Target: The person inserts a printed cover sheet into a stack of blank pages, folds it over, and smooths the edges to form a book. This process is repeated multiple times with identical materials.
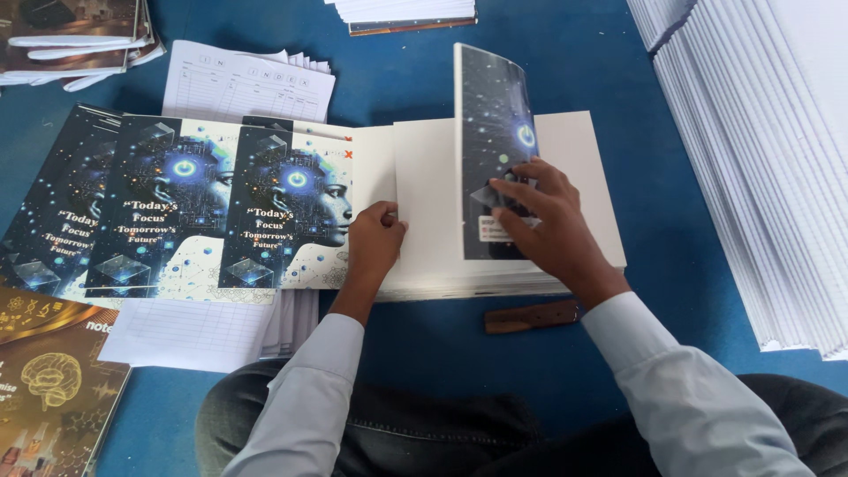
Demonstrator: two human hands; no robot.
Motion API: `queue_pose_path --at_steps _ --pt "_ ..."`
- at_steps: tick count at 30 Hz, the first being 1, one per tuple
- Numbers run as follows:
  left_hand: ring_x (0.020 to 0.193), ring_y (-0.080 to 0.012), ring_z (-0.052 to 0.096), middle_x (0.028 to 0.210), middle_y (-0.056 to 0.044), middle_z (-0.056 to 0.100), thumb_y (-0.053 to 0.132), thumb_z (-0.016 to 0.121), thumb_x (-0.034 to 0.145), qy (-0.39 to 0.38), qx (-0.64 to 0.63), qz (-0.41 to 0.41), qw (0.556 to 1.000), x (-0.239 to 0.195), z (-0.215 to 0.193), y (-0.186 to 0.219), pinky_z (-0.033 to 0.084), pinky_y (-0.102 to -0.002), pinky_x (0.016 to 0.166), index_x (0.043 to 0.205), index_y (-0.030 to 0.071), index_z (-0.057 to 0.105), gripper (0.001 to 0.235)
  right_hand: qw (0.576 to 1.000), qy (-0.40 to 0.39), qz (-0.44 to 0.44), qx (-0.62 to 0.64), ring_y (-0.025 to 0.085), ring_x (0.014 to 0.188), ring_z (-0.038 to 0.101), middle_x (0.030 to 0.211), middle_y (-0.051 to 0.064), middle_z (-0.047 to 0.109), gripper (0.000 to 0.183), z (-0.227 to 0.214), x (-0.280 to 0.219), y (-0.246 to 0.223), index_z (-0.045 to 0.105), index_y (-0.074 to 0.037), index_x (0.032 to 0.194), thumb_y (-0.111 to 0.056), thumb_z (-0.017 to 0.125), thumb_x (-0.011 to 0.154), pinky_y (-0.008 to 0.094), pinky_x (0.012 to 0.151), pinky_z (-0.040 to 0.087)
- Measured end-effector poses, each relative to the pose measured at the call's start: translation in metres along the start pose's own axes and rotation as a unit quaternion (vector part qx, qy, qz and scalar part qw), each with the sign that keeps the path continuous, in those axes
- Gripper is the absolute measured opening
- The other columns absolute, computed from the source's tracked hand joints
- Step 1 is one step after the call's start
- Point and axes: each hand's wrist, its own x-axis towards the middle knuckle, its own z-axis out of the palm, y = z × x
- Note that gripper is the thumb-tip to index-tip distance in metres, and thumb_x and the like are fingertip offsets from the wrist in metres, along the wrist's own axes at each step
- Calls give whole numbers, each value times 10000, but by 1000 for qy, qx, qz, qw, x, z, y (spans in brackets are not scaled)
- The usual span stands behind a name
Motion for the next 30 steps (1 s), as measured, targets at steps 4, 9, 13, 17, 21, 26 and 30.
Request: queue_pose_path --at_steps 4,9,13,17,21,26,30 --pt "544 -152 684 852 -76 742 102 714 854 -11 7 1 1000 -2 -4 8 553 -305 470 1220 11 691 378 997 -2 -46 -64 456 1444 300 1476 193 466 348 21 5 -3 740 -157 1239 -264 725 909 582 1138 297" --pt "521 -154 628 764 -81 724 315 660 943 -12 16 -27 999 -7 -5 17 515 -307 529 1233 87 690 371 983 4 -89 -159 401 1431 347 1436 184 522 351 51 18 -7 747 -174 1233 -315 703 914 562 1142 270" --pt "573 -152 604 728 -64 689 386 700 927 -46 48 -11 998 -3 -5 12 481 -317 548 997 69 763 330 979 -5 -99 -176 360 1398 409 1398 166 566 343 66 26 -10 746 -150 1224 -309 693 925 536 1116 312" --pt "600 -153 622 695 -50 676 338 737 893 -24 59 62 996 6 1 -1 497 -310 571 842 30 712 314 984 -19 -80 -161 284 1382 478 1402 117 588 297 67 34 -8 741 -144 1252 -265 658 993 507 1169 344" --pt "584 -168 621 688 -71 644 311 720 899 -66 6 -8 998 11 -2 -7 518 -339 542 833 19 675 303 991 11 -30 -127 370 1375 434 1454 204 504 450 51 46 7 678 -122 1334 -313 705 927 529 1152 333" --pt "633 -153 661 723 -51 658 298 738 877 -73 -5 -46 996 12 -3 -4 590 -342 570 884 24 693 278 999 -3 36 -34 520 1494 185 1615 325 187 800 43 59 33 418 -110 1552 -460 738 908 573 1139 314" --pt "683 -157 695 782 -63 708 231 852 754 38 10 46 998 10 3 -4 576 -318 639 1100 12 646 459 995 -38 88 -8 490 1523 201 1675 274 114 835 56 57 45 332 -163 1605 -481 679 915 530 1171 351"
